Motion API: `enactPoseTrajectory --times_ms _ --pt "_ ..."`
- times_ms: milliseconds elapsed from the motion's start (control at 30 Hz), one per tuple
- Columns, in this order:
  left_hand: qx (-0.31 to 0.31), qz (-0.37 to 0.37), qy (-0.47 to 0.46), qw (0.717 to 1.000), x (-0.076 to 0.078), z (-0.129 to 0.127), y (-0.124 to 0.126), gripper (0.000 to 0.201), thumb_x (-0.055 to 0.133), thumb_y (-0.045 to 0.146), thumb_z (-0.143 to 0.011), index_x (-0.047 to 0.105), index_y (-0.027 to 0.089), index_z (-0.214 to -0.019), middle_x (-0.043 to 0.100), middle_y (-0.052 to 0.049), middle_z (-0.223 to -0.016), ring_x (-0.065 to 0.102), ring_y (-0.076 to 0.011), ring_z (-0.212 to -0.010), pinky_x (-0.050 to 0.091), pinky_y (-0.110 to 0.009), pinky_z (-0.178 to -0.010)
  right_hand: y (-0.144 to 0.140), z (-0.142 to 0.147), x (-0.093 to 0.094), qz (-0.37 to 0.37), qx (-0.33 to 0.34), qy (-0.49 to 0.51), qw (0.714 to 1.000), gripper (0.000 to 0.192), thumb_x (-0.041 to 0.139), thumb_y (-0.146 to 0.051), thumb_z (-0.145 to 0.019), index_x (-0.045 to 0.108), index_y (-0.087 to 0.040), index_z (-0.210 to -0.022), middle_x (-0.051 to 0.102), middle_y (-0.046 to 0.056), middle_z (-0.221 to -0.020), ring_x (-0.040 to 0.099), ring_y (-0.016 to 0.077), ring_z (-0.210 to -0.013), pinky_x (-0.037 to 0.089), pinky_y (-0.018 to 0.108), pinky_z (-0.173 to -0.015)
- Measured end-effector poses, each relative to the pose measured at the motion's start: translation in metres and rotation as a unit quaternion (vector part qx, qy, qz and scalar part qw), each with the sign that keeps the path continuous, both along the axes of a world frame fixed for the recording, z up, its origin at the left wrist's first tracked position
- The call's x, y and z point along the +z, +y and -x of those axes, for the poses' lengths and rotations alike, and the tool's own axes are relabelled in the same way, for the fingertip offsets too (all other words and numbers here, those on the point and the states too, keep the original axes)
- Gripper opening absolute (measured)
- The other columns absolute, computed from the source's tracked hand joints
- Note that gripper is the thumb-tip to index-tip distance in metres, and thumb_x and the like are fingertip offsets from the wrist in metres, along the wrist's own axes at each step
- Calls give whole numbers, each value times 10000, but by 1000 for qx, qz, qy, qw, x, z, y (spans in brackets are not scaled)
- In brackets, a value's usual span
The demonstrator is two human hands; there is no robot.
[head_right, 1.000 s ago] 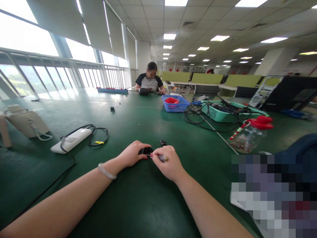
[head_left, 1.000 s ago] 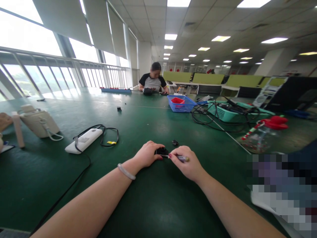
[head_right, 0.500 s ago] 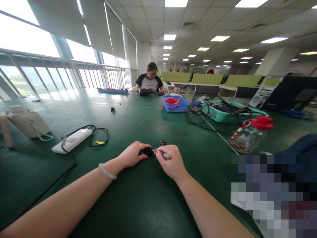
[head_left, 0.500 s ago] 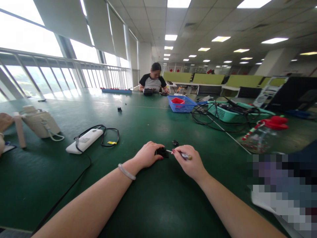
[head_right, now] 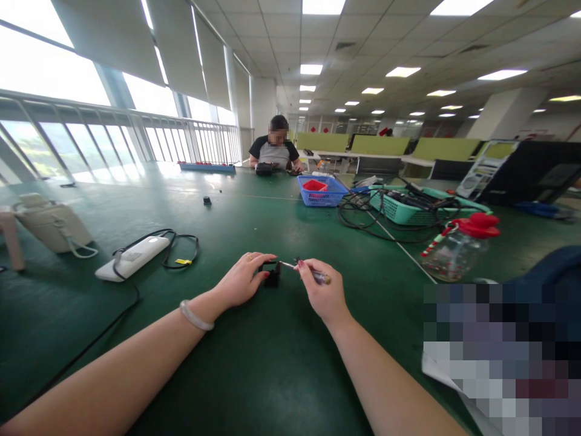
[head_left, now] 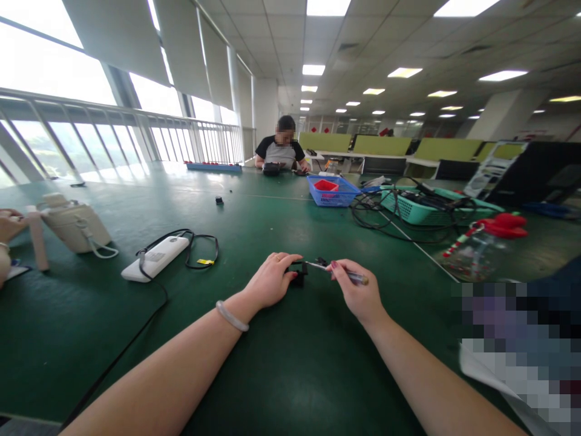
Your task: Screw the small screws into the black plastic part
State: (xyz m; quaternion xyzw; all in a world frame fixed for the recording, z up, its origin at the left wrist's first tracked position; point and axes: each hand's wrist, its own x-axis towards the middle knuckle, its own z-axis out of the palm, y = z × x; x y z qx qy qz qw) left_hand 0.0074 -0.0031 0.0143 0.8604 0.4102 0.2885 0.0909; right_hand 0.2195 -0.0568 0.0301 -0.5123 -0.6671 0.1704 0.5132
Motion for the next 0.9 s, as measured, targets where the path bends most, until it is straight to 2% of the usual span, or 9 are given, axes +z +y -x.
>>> enactPoseTrajectory --times_ms 133,200,333,433,533,633,733,800,900 --pt "85 -8 58 995 -6 3 4 466 424 209 -933 466 270 -1392 590 -96 -1204 526 -260 -1092 420 -423 -997 11 -14 -6 1 -76 37 996 316 590 -468 -848 712 -177 -862 698 68 -831 622 209 -734 454 294 -616" --pt "117 16 99 988 -10 6 7 499 416 209 -923 445 295 -1413 589 -105 -1187 529 -281 -1057 443 -445 -933 18 -21 -12 37 -95 22 995 322 612 -471 -823 725 -178 -895 712 79 -887 637 226 -789 466 312 -657" --pt "134 51 137 980 -13 10 7 434 451 209 -883 602 324 -1273 601 -102 -1167 518 -305 -1059 443 -467 -902 25 -28 -18 88 -90 20 992 350 600 -495 -813 735 -176 -859 723 79 -826 649 233 -759 465 319 -635" --pt "117 58 120 984 -10 9 5 371 460 205 -877 666 286 -1175 623 -86 -1162 520 -289 -1093 424 -462 -969 24 -25 -18 98 -82 4 992 363 577 -510 -829 734 -184 -812 711 60 -749 645 220 -706 452 311 -613" --pt "80 69 78 991 -8 5 3 316 413 218 -916 694 205 -1059 650 -84 -1121 544 -246 -1102 407 -397 -1033 19 -17 -15 110 -44 -4 993 360 561 -495 -847 736 -186 -788 698 43 -702 644 207 -681 450 304 -620" --pt "33 94 36 994 -8 2 1 354 369 354 -968 638 194 -1135 630 -82 -1198 535 -221 -1174 386 -368 -1075 13 -9 -10 94 -6 1 996 373 546 -487 -866 727 -187 -742 670 28 -646 627 190 -639 448 295 -608" --pt "-9 110 43 993 -6 -4 -3 529 423 524 -934 439 251 -1387 510 -81 -1410 437 -250 -1320 333 -430 -1121 9 -8 -6 45 -42 27 998 388 517 -479 -889 707 -188 -716 631 19 -607 590 173 -590 433 285 -577" --pt "-30 100 62 993 -4 -11 -7 673 499 583 -878 332 284 -1458 451 -81 -1473 385 -285 -1362 298 -484 -1132 9 -11 -5 13 -83 57 995 385 512 -469 -894 697 -186 -710 618 18 -602 578 171 -585 425 281 -565" --pt "-67 78 86 991 -2 -23 -13 740 580 610 -815 339 326 -1455 457 -68 -1465 390 -317 -1343 293 -531 -1118 14 -19 -7 -7 -135 106 985 368 529 -457 -880 697 -177 -712 608 24 -600 577 176 -593 427 281 -563"
